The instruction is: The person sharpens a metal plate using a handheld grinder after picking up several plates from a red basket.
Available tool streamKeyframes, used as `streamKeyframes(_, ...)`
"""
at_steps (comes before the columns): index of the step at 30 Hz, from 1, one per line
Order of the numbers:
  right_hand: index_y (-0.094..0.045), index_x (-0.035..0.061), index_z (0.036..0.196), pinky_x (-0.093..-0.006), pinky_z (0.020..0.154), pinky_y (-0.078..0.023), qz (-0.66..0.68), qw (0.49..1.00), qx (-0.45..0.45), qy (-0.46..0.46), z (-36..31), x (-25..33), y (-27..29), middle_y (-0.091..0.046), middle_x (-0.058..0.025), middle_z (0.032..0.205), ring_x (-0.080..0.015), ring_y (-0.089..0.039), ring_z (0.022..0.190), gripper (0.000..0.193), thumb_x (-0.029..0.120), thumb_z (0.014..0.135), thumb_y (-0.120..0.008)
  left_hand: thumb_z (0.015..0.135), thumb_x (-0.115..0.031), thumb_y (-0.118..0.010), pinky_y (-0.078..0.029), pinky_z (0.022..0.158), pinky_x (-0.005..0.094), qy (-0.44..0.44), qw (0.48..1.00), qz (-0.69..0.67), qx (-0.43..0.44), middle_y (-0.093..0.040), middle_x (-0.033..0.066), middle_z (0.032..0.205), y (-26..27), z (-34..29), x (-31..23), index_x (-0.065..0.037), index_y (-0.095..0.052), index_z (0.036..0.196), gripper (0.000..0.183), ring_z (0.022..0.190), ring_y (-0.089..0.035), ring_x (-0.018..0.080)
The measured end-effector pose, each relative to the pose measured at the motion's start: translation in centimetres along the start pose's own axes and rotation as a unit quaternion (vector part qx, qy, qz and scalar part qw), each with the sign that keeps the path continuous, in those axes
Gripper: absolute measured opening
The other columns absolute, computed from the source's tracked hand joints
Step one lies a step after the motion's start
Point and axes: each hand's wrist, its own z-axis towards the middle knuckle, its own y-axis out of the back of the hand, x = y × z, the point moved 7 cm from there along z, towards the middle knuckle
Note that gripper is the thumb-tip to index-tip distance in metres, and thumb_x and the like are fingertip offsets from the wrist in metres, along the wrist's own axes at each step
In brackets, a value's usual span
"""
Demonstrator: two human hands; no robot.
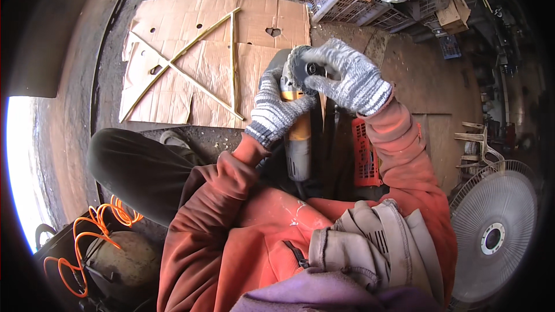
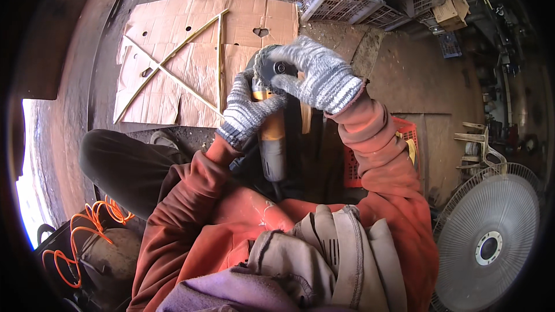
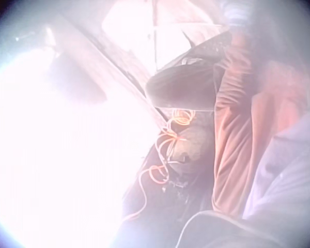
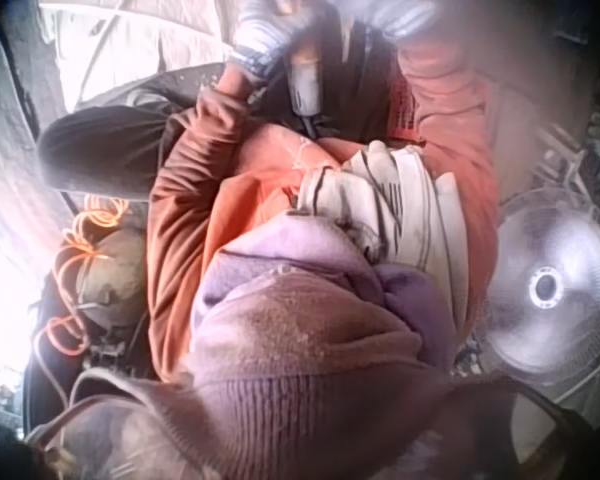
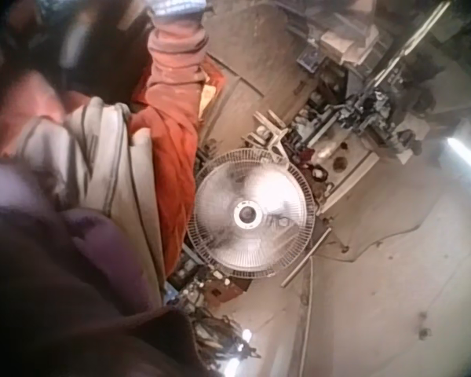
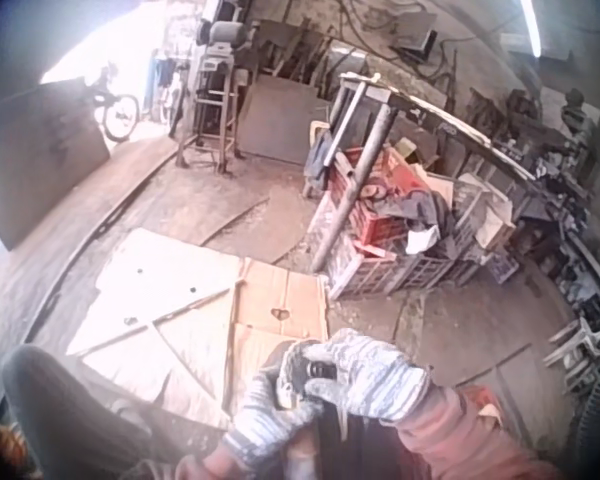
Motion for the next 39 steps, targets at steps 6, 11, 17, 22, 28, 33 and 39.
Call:
streamKeyframes(6,-0.067,0.0071,0.106,-0.0407,0.09,-0.05,-0.085,0.993,0.002,0.081,-0.4,-0.2,-0.4,-0.066,-0.0126,0.096,-0.032,-0.063,0.098,0.035,0.022,0.076,-0.077,0.078,-0.007,-0.079,-0.052,0.088,0.0315,0.009,1.0,-0.018,0.008,-0.06,0.0105,0.115,-0.6,-0.1,0.0,-0.001,-0.044,0.126,0.06,0.103,-0.059,0.0162)
streamKeyframes(11,-0.068,0.0049,0.102,-0.0363,0.08,-0.052,-0.079,0.996,-0.024,0.033,-0.3,-0.2,0.2,-0.063,-0.0107,0.093,-0.027,-0.063,0.088,0.028,0.014,0.077,-0.076,0.076,-0.011,-0.081,-0.051,0.09,0.031,0.002,1.0,0.026,-0.007,-0.061,0.0112,0.116,-0.3,-0.1,-0.7,0.0,-0.044,0.125,0.063,0.103,-0.058,0.0156)
streamKeyframes(17,-0.068,0.0055,0.105,-0.0371,0.083,-0.052,-0.001,0.993,0.0,-0.117,-0.3,-1.2,0.4,-0.063,-0.0128,0.098,-0.0286,-0.063,0.093,0.033,0.014,0.075,-0.078,0.075,-0.014,-0.082,-0.051,0.089,0.0312,0.01,0.999,0.037,-0.016,-0.061,0.0116,0.115,-0.2,0.1,-0.2,0.001,-0.044,0.125,0.064,0.104,-0.058,0.0156)
streamKeyframes(22,-0.067,0.0046,0.106,-0.0281,0.066,-0.05,0.032,0.994,-0.031,0.1,-0.4,1.0,0.6,-0.062,-0.0066,0.088,-0.0144,-0.058,0.073,0.037,0.016,0.074,-0.082,0.075,-0.012,-0.082,-0.051,0.09,0.0311,-0.011,0.999,0.044,-0.028,-0.061,0.0112,0.116,0.0,0.3,0.4,0.002,-0.043,0.126,0.066,0.104,-0.058,0.016)
streamKeyframes(28,-0.067,0.0033,0.104,-0.0345,0.076,-0.052,-0.047,0.999,-0.016,-0.003,-0.2,-0.9,-0.4,-0.063,-0.0118,0.094,-0.0254,-0.063,0.088,0.036,0.016,0.074,-0.081,0.076,-0.011,-0.081,-0.05,0.092,0.0314,0.014,1.0,0.011,-0.008,-0.059,0.0112,0.118,-0.4,0.1,-0.4,0.001,-0.043,0.127,0.065,0.106,-0.057,0.0163)
streamKeyframes(33,-0.067,0.0035,0.105,-0.0374,0.079,-0.052,-0.084,0.994,-0.031,0.062,-0.5,0.5,0.0,-0.063,-0.0132,0.096,-0.0299,-0.064,0.089,0.033,0.008,0.074,-0.077,0.076,-0.01,-0.081,-0.05,0.091,0.0312,0.003,1.0,0.016,-0.014,-0.06,0.0107,0.117,-0.1,0.1,-0.1,0.001,-0.043,0.127,0.064,0.105,-0.057,0.016)
streamKeyframes(39,-0.068,0.0051,0.107,-0.0299,0.073,-0.05,-0.075,0.993,-0.084,0.048,-1.8,-0.9,0.0,-0.06,-0.0097,0.089,-0.0195,-0.059,0.08,0.037,-0.008,0.073,-0.06,0.076,-0.01,-0.08,-0.051,0.089,0.0308,0.013,1.0,0.008,-0.003,-0.061,0.0107,0.115,-0.5,-0.2,-1.0,0.001,-0.045,0.125,0.061,0.104,-0.058,0.0152)
